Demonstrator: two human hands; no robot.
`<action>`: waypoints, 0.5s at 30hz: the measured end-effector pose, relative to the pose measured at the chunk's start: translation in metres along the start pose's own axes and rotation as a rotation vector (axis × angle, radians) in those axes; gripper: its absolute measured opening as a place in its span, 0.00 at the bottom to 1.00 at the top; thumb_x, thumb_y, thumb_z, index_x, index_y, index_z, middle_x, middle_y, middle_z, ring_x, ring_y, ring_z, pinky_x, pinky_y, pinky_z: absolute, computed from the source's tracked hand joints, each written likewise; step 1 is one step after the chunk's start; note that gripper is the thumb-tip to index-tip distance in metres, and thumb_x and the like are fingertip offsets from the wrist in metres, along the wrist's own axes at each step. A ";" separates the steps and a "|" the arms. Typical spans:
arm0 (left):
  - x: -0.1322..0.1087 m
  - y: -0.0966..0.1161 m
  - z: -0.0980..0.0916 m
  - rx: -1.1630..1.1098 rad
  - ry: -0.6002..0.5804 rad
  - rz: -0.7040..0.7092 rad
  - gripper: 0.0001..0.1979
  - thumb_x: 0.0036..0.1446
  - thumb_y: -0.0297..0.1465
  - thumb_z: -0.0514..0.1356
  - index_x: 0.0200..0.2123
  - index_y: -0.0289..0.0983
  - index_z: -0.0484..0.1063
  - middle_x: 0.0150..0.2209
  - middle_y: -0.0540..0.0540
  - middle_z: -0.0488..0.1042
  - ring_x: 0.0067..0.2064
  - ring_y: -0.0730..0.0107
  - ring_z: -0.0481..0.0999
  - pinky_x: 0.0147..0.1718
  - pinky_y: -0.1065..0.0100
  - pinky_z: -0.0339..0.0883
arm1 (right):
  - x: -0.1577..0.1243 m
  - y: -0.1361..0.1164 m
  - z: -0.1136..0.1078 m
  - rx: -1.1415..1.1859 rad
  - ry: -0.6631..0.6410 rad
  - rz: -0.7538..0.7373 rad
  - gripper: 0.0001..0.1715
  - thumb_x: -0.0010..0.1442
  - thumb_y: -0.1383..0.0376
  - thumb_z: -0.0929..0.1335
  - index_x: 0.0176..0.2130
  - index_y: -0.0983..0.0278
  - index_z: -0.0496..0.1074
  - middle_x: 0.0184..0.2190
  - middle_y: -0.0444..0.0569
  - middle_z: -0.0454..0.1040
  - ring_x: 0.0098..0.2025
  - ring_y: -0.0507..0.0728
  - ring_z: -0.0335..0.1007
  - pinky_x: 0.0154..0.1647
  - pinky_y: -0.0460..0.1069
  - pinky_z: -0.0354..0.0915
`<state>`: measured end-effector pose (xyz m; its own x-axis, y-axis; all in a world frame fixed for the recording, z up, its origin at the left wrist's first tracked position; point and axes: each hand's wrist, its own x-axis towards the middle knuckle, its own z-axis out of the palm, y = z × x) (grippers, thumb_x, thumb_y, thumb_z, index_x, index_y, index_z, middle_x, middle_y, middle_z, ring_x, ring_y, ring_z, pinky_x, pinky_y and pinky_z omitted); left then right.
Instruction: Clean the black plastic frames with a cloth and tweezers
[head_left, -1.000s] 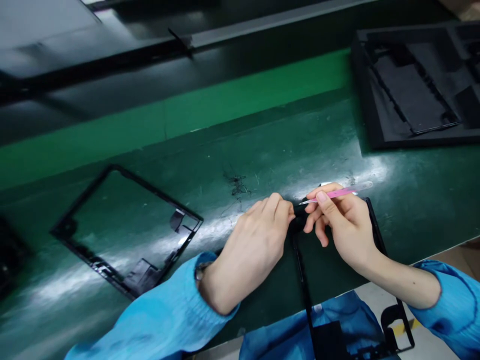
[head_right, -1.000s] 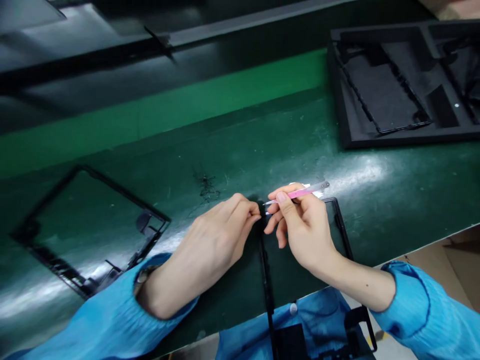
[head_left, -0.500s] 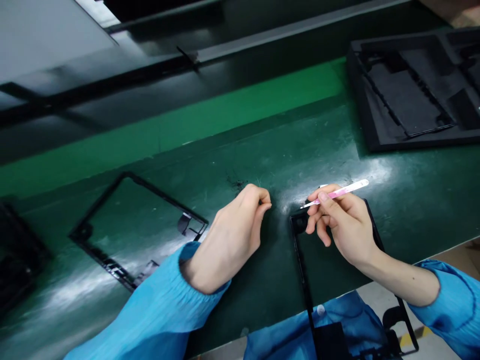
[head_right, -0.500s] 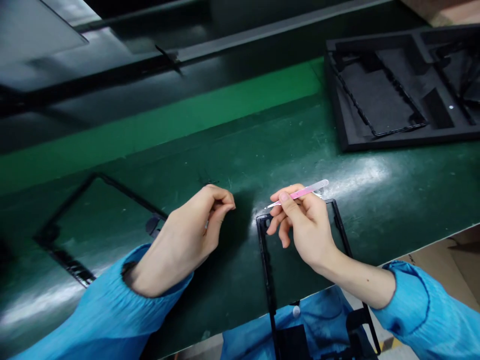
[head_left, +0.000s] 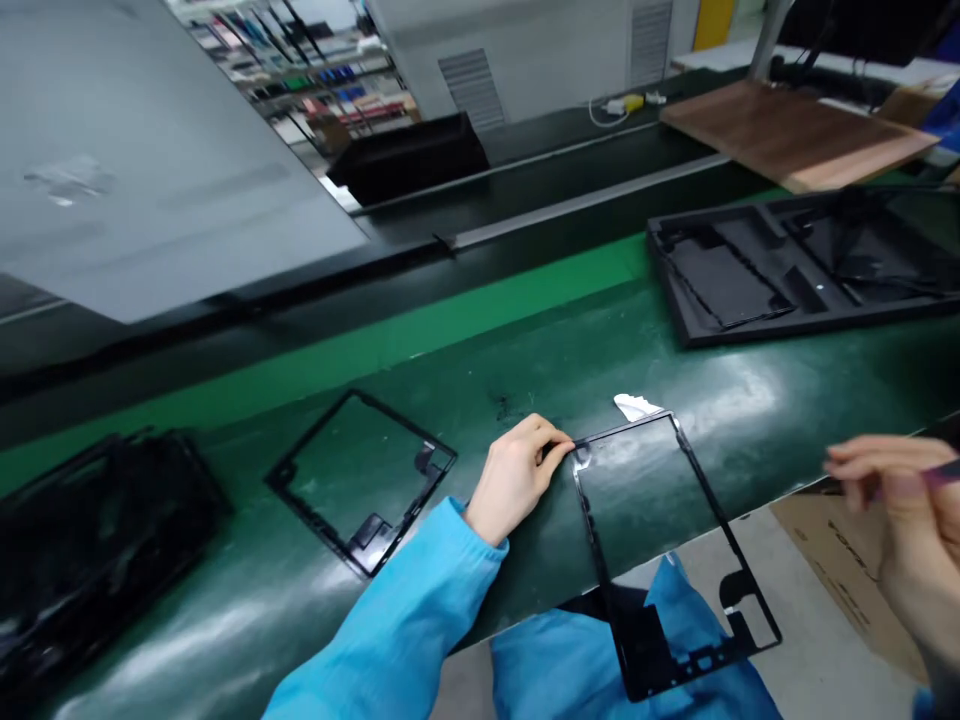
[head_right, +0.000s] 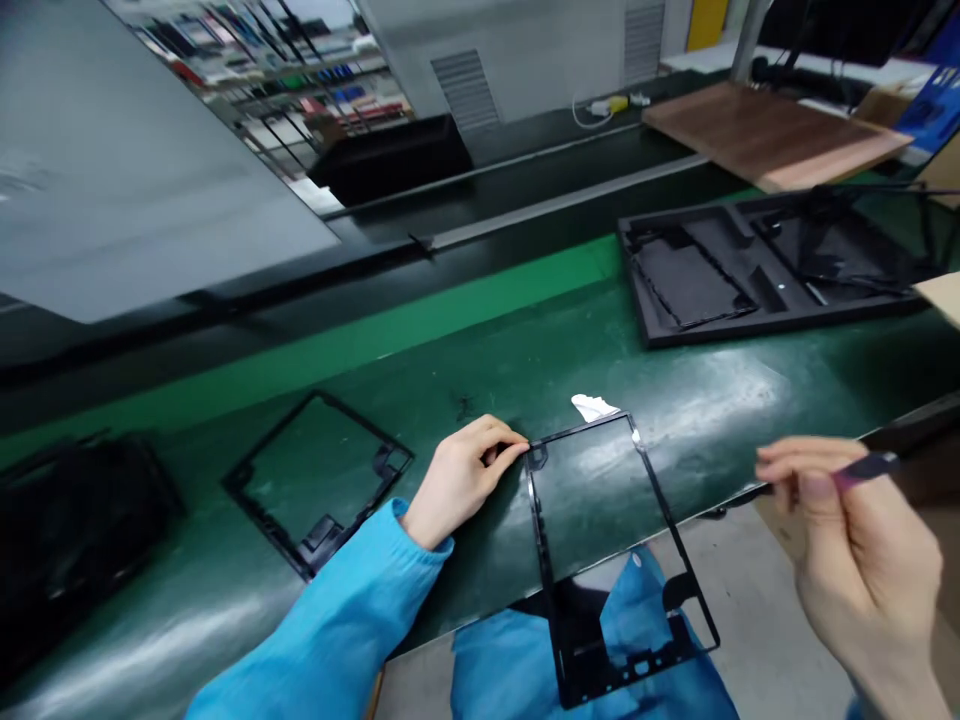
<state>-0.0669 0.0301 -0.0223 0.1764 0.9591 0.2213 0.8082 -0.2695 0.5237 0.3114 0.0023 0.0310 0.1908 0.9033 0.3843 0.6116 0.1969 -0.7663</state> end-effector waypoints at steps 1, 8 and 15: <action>0.001 0.000 0.002 0.023 -0.001 0.002 0.08 0.72 0.33 0.61 0.39 0.41 0.79 0.36 0.50 0.77 0.33 0.70 0.76 0.36 0.68 0.72 | -0.016 0.020 -0.009 -0.006 -0.077 0.150 0.16 0.72 0.48 0.67 0.43 0.53 0.80 0.46 0.52 0.82 0.44 0.61 0.80 0.48 0.57 0.74; -0.007 0.004 0.031 0.279 0.053 0.008 0.12 0.75 0.30 0.50 0.40 0.40 0.71 0.39 0.45 0.74 0.38 0.64 0.76 0.40 0.64 0.72 | -0.133 0.042 0.039 0.462 -0.632 0.672 0.37 0.65 0.37 0.69 0.55 0.62 0.78 0.35 0.50 0.82 0.41 0.63 0.82 0.47 0.54 0.75; -0.018 0.006 0.019 0.446 0.159 0.073 0.14 0.74 0.29 0.48 0.39 0.40 0.73 0.39 0.41 0.75 0.40 0.59 0.76 0.43 0.60 0.69 | -0.153 0.005 0.057 0.744 -0.474 0.634 0.35 0.63 0.35 0.71 0.39 0.64 0.78 0.24 0.43 0.70 0.26 0.55 0.71 0.30 0.49 0.65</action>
<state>-0.0547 0.0129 -0.0393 0.1819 0.9046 0.3855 0.9653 -0.2390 0.1052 0.2414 -0.1130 -0.0617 -0.1057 0.9460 -0.3065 -0.1428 -0.3195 -0.9368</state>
